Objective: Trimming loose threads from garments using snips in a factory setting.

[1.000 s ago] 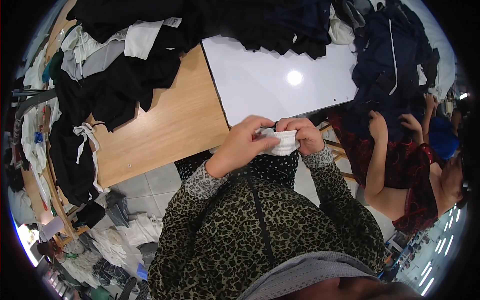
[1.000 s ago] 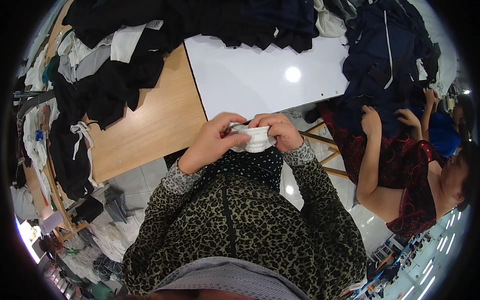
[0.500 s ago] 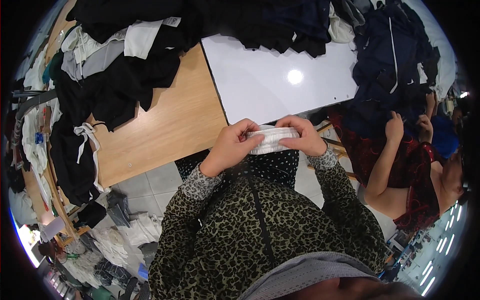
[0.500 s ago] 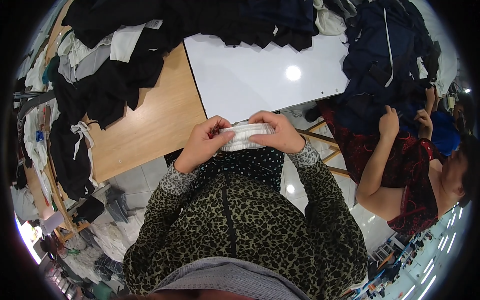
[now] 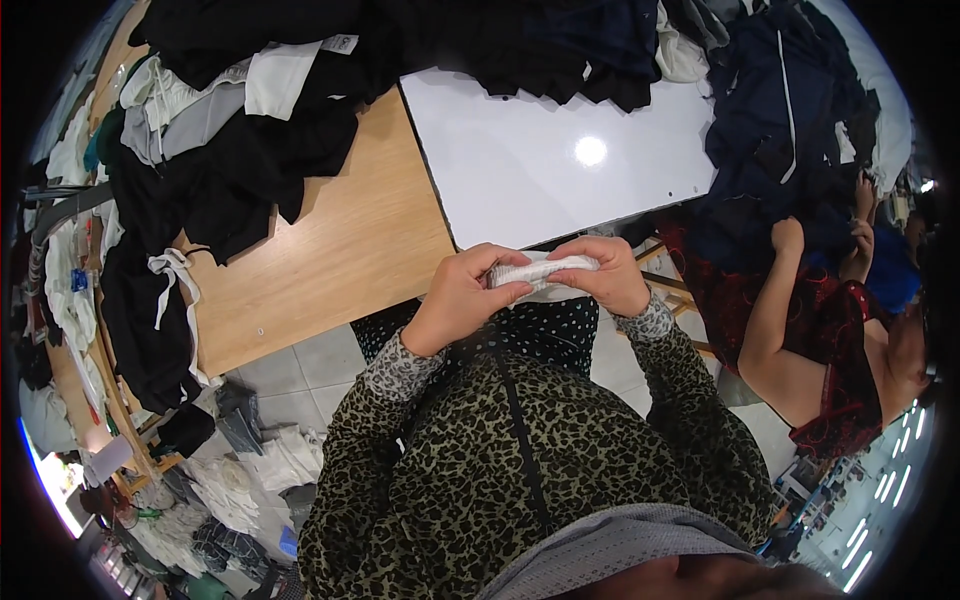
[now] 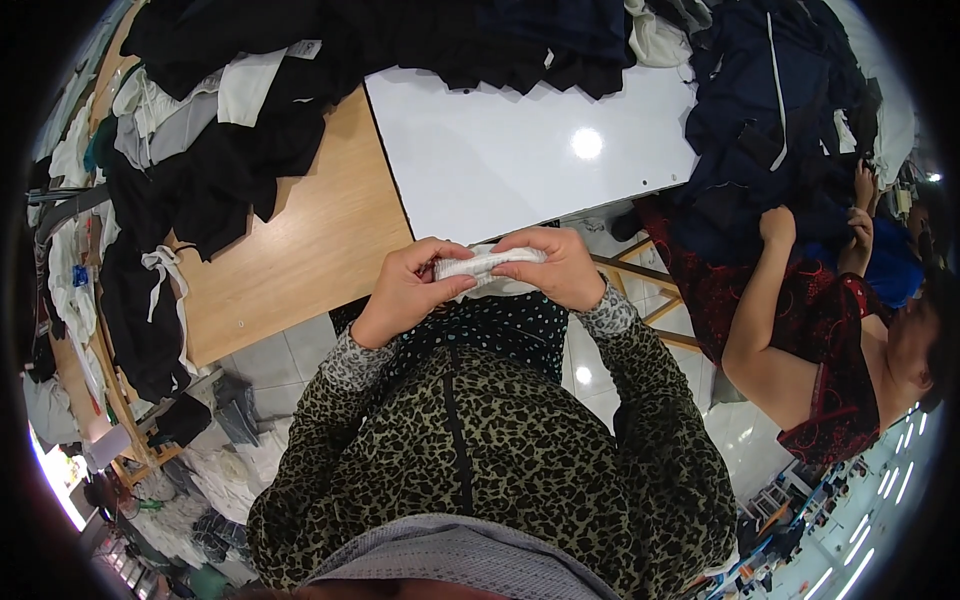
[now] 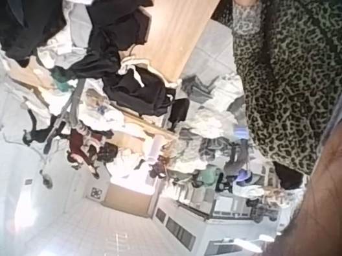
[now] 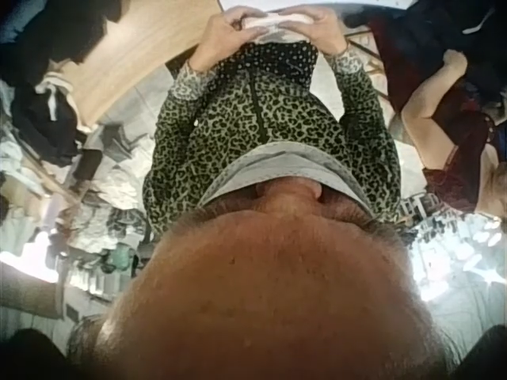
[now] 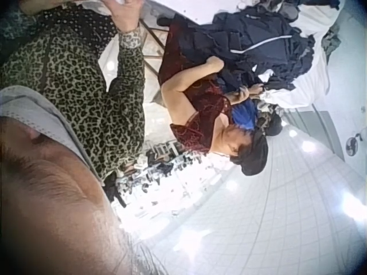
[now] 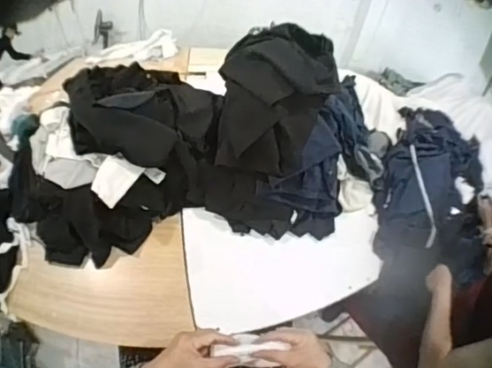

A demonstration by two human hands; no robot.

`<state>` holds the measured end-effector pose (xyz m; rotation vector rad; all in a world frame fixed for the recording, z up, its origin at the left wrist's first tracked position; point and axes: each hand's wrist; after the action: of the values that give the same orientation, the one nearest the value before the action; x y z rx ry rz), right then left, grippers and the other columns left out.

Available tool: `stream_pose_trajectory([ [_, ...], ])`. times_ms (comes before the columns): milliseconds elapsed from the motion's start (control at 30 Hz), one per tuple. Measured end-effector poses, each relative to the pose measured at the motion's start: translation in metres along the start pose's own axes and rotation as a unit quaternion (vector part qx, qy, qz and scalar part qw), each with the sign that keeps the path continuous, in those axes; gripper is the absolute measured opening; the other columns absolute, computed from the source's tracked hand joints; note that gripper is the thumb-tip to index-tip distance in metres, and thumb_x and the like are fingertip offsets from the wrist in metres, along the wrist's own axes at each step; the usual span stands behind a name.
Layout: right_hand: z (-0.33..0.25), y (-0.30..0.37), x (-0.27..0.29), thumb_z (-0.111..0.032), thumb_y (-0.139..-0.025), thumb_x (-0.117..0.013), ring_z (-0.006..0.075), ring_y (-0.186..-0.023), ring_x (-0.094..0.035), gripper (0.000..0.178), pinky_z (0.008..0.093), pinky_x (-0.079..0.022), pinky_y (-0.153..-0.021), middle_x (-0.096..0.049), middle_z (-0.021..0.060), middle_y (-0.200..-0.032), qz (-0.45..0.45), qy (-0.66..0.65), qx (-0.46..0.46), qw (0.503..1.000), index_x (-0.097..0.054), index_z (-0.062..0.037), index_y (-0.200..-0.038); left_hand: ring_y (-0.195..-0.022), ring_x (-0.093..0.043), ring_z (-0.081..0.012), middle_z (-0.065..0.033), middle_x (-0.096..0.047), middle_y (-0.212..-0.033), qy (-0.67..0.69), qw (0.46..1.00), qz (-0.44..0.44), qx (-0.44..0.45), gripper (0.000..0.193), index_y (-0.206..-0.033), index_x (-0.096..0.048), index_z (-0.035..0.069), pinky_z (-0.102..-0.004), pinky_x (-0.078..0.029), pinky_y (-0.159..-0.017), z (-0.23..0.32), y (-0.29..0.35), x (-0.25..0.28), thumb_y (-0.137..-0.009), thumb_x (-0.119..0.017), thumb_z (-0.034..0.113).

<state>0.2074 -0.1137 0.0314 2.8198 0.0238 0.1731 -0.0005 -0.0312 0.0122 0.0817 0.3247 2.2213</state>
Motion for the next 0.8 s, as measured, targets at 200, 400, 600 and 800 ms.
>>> stream_pose_trajectory([
  [200, -0.002, 0.002, -0.002, -0.003, -0.077, -0.067, 0.0088, -0.075, -0.058, 0.018, 0.0215, -0.047, -0.066, -0.065, 0.0048, -0.084, 0.006, -0.025, 0.001, 1.000, -0.065, 0.0010, -0.094, -0.061, -0.051, -0.0013, -0.0001, -0.059, -0.078, 0.000, 1.000, 0.023, -0.010, 0.023, -0.098, -0.060, -0.002, -0.0161, -0.039, -0.050, 0.002, 0.001, -0.001, -0.078, -0.069, 0.002],
  [400, 0.001, 0.007, -0.002, 0.000, -0.077, -0.065, 0.0078, -0.076, -0.058, 0.015, 0.0207, -0.047, -0.065, -0.064, 0.0043, -0.085, -0.001, -0.061, -0.004, 0.998, -0.064, 0.0015, -0.093, -0.061, -0.051, -0.0012, -0.0005, -0.060, -0.078, 0.010, 0.999, 0.029, -0.020, 0.023, -0.097, -0.060, -0.001, -0.0160, -0.039, -0.051, 0.000, 0.001, -0.004, -0.077, -0.070, 0.002],
  [600, 0.003, 0.006, -0.006, 0.002, -0.076, -0.064, 0.0079, -0.076, -0.058, 0.015, 0.0210, -0.047, -0.066, -0.064, 0.0038, -0.085, 0.015, -0.076, -0.004, 0.997, -0.064, 0.0011, -0.092, -0.065, -0.051, -0.0018, 0.0004, -0.059, -0.078, 0.092, 0.994, 0.053, -0.009, 0.024, -0.097, -0.059, -0.002, -0.0164, -0.040, -0.053, 0.002, 0.002, -0.009, -0.076, -0.070, 0.004],
  [800, -0.019, -0.001, -0.009, -0.004, -0.075, -0.069, 0.0061, -0.073, -0.057, 0.026, 0.0197, -0.046, -0.063, -0.063, 0.0031, -0.083, -0.072, -0.090, -0.021, 0.993, -0.060, 0.0001, -0.099, -0.066, -0.050, -0.0029, 0.0012, -0.058, -0.077, -0.013, 0.998, 0.061, 0.008, 0.019, -0.086, -0.057, -0.001, -0.0172, -0.041, -0.055, 0.029, 0.019, 0.010, -0.075, -0.072, 0.006],
])
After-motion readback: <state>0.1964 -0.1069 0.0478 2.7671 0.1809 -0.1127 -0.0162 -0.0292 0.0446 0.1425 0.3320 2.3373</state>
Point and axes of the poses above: each hand's wrist, its own y-axis away from the middle knuckle, its own x-axis out of the back of the hand, z = x × y
